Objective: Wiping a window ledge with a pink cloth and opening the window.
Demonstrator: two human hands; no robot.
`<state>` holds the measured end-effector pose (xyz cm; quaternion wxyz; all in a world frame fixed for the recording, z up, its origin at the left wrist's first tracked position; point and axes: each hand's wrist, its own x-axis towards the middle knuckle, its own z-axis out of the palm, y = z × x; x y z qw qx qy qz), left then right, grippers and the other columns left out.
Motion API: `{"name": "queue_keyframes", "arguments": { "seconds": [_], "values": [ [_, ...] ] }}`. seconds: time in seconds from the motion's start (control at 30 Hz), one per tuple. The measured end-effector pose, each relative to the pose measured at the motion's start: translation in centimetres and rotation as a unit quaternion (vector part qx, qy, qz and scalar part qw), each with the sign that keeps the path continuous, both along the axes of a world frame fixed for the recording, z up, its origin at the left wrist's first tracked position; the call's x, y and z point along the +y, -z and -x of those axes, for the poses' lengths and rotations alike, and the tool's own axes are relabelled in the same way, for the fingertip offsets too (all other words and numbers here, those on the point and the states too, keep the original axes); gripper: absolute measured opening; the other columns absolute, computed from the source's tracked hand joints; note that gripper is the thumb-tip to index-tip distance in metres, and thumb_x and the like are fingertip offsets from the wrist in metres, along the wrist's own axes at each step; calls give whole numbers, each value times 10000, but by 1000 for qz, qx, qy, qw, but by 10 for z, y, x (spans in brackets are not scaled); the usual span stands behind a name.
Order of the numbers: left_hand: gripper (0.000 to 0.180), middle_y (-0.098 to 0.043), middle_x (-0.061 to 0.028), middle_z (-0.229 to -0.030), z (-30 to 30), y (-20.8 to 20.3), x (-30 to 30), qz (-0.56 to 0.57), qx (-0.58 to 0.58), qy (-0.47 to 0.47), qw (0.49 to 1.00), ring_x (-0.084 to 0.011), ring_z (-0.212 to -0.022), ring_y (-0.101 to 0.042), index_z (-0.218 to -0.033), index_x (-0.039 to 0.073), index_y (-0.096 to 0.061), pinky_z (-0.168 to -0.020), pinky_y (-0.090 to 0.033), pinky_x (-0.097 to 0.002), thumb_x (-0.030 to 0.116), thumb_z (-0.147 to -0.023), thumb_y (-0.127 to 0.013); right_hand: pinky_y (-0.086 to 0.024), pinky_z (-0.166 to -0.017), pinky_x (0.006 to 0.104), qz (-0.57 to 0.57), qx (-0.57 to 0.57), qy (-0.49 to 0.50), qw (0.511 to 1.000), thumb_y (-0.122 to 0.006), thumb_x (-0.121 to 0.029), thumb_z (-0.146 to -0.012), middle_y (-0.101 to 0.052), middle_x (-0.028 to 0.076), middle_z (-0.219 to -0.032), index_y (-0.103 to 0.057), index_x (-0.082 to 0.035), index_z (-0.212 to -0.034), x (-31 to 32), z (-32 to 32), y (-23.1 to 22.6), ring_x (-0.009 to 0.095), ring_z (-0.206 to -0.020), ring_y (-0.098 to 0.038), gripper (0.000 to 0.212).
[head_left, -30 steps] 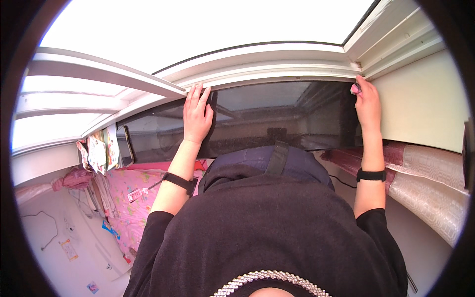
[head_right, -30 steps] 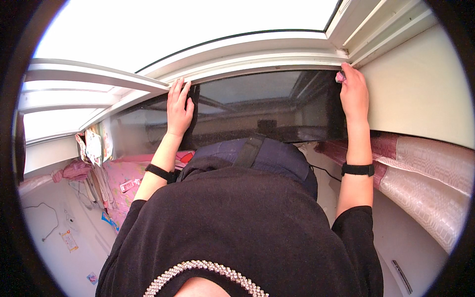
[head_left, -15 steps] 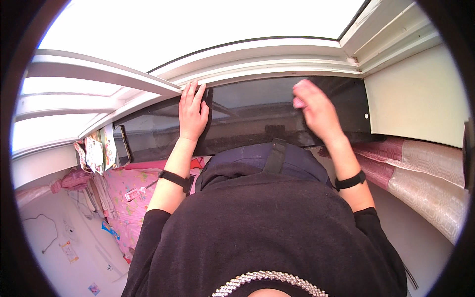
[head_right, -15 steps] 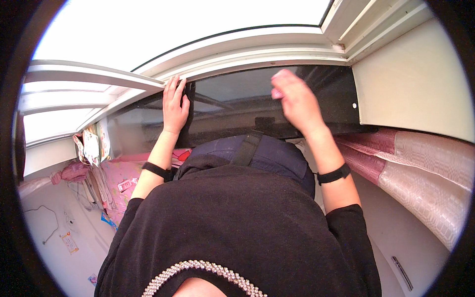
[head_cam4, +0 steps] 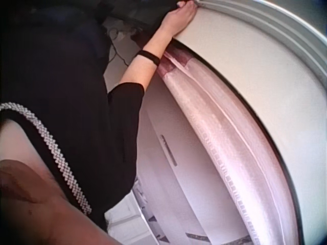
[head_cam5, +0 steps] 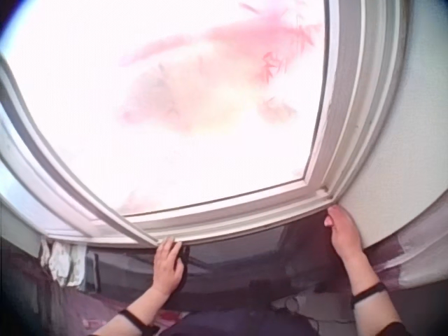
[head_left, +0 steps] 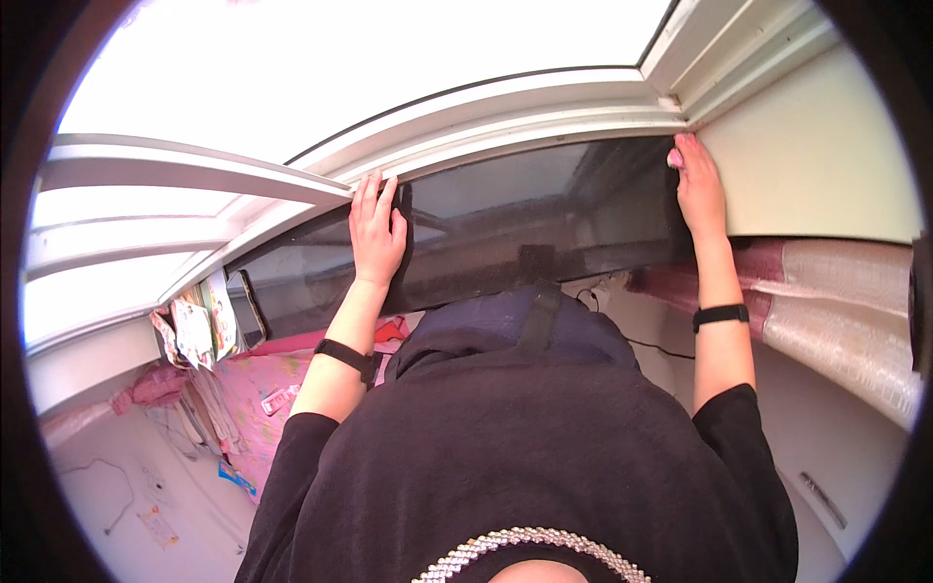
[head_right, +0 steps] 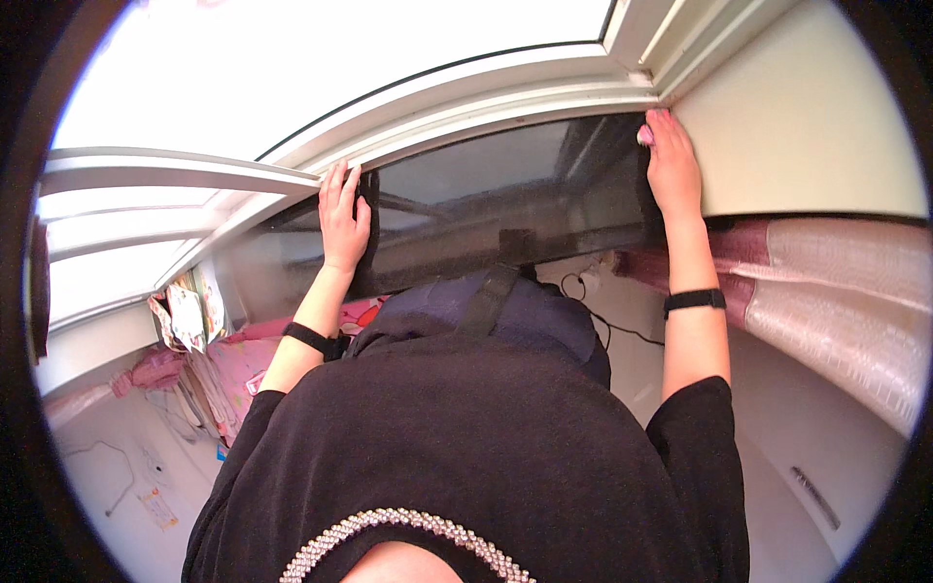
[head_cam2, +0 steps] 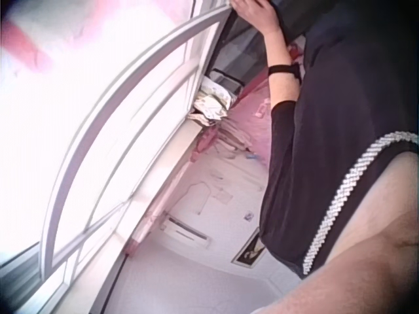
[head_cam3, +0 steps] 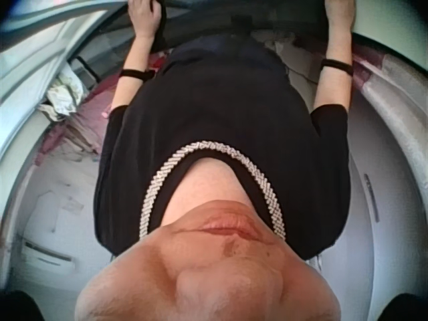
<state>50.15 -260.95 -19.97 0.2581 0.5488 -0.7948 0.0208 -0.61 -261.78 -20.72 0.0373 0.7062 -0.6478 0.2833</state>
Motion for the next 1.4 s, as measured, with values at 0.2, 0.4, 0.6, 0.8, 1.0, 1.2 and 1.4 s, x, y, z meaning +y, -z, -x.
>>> {"name": "queue_keyframes", "arguments": {
  "seconds": [0.2,0.4,0.6,0.8,1.0,1.2,1.4],
  "values": [
    [532,-451,-118,-1456,2,0,-2,-13,7,1,1000,-325,-1382,-365,-1353,100,-535,-1110,-314,-456,52,-824,-563,-418,-1075,428,50,-63,72,994,-559,52,-851,-619,140,-1259,-619,-46,-1227,37,-35,4,338,-1245,-533,394],
    [547,-447,-96,-1457,-1,0,2,-21,5,-11,1000,-311,-1385,-360,-1362,118,-528,-1081,-326,-468,54,-821,-565,-447,-1043,400,8,-154,-68,986,-563,89,-777,-646,132,-1188,-648,-23,-1121,73,-150,-21,322,-1206,-566,372],
    [559,-447,-92,-1455,-2,3,0,-21,13,-2,1000,-308,-1387,-360,-1371,127,-528,-1091,-318,-465,52,-820,-573,-476,-1014,381,-38,-124,-267,955,-672,-13,-762,-669,95,-1174,-669,-47,-1114,83,-207,-40,264,-1189,-592,354],
    [564,-437,-100,-1469,-4,2,1,-29,22,0,999,-313,-1395,-348,-1378,115,-524,-1142,-275,-453,26,-822,-567,-464,-1042,386,-5,-118,-125,985,-616,76,-749,-661,106,-1176,-659,-77,-1156,93,-116,-28,282,-1184,-590,436],
    [547,-450,-90,-1463,-2,3,0,-8,8,-12,1000,-303,-1384,-368,-1365,133,-538,-1093,-328,-448,59,-825,-573,-413,-1096,401,0,-83,13,996,-457,166,-706,-630,112,-1246,-630,-70,-1224,117,-16,-26,298,-1250,-539,595],
    [530,-452,-93,-1462,0,4,2,3,2,-20,1000,-295,-1385,-375,-1353,121,-546,-1093,-338,-437,32,-831,-558,-433,-1058,414,-33,-33,-36,998,-469,142,-669,-630,126,-1229,-632,-62,-1219,136,14,-27,326,-1206,-548,609],
    [521,-455,-96,-1459,2,3,3,13,2,-28,1000,-296,-1383,-379,-1349,122,-550,-1099,-340,-435,24,-838,-553,-445,-995,435,18,8,97,995,-493,52,-744,-652,125,-1160,-646,-51,-1162,145,63,-13,338,-1114,-557,457]
  ]
}}
